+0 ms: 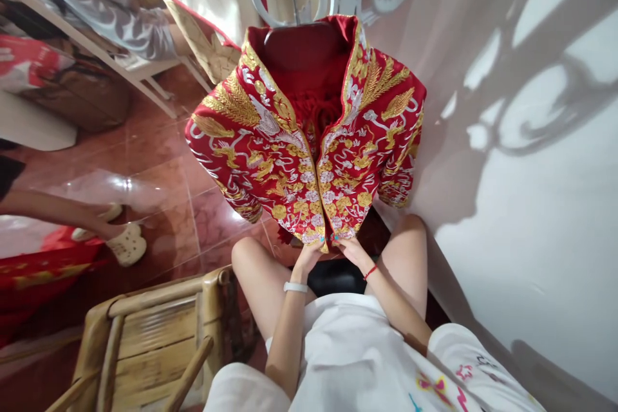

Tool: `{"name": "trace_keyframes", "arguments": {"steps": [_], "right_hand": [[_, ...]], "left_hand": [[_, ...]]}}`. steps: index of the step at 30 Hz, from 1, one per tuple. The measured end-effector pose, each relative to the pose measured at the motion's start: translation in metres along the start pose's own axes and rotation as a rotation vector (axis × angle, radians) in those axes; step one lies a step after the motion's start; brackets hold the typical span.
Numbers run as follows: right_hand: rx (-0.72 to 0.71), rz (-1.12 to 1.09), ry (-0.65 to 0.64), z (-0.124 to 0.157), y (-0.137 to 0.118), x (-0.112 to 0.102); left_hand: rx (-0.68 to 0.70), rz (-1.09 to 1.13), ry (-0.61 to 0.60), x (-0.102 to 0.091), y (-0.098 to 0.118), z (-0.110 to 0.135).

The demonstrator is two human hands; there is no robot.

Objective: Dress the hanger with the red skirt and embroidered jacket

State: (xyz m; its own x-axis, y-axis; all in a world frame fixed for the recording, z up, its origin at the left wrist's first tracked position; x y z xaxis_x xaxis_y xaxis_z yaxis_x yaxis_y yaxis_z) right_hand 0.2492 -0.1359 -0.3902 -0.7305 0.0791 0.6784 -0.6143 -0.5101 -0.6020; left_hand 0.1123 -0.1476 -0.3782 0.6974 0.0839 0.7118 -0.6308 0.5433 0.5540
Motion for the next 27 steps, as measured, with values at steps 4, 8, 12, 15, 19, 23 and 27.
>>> {"name": "trace_keyframes", "arguments": {"steps": [4, 8, 12, 15, 19, 23, 27], "right_hand": [[-0.048, -0.019, 0.054, 0.001, 0.006, 0.007], [-0.100, -0.002, 0.058, 0.003, 0.004, 0.011], [-0.116, 0.002, 0.041, 0.007, 0.000, 0.015], [-0.126, 0.010, 0.033, 0.009, -0.001, 0.017], [-0.137, 0.018, 0.052, 0.009, 0.000, 0.019], [-0.136, 0.029, 0.051, 0.009, 0.001, 0.020], [-0.147, 0.036, 0.053, 0.010, -0.001, 0.023]], "left_hand": [[0.004, 0.011, -0.019, 0.006, 0.001, 0.001], [0.046, -0.002, -0.003, 0.008, 0.004, 0.001], [0.067, -0.023, 0.023, 0.007, 0.003, 0.001], [0.086, -0.034, 0.011, 0.008, 0.004, 0.001], [0.079, -0.032, 0.001, 0.011, 0.006, 0.002], [0.067, -0.021, -0.011, 0.014, 0.008, 0.003], [0.061, -0.018, -0.017, 0.016, 0.009, 0.003]]}}
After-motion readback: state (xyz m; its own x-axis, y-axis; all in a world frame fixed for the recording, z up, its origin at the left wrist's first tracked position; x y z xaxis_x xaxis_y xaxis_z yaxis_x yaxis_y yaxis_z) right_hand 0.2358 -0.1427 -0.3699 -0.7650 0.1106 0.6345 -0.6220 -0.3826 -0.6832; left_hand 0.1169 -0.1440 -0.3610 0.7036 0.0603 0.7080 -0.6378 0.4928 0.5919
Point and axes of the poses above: each hand's wrist, its own z-axis away from the middle knuckle, its own x-axis out of the palm, y = z × x, the point moved 5 cm from there along -z, towards the middle knuckle, and after that the axes turned 10 degrees about -y, right-handed, at the moved point
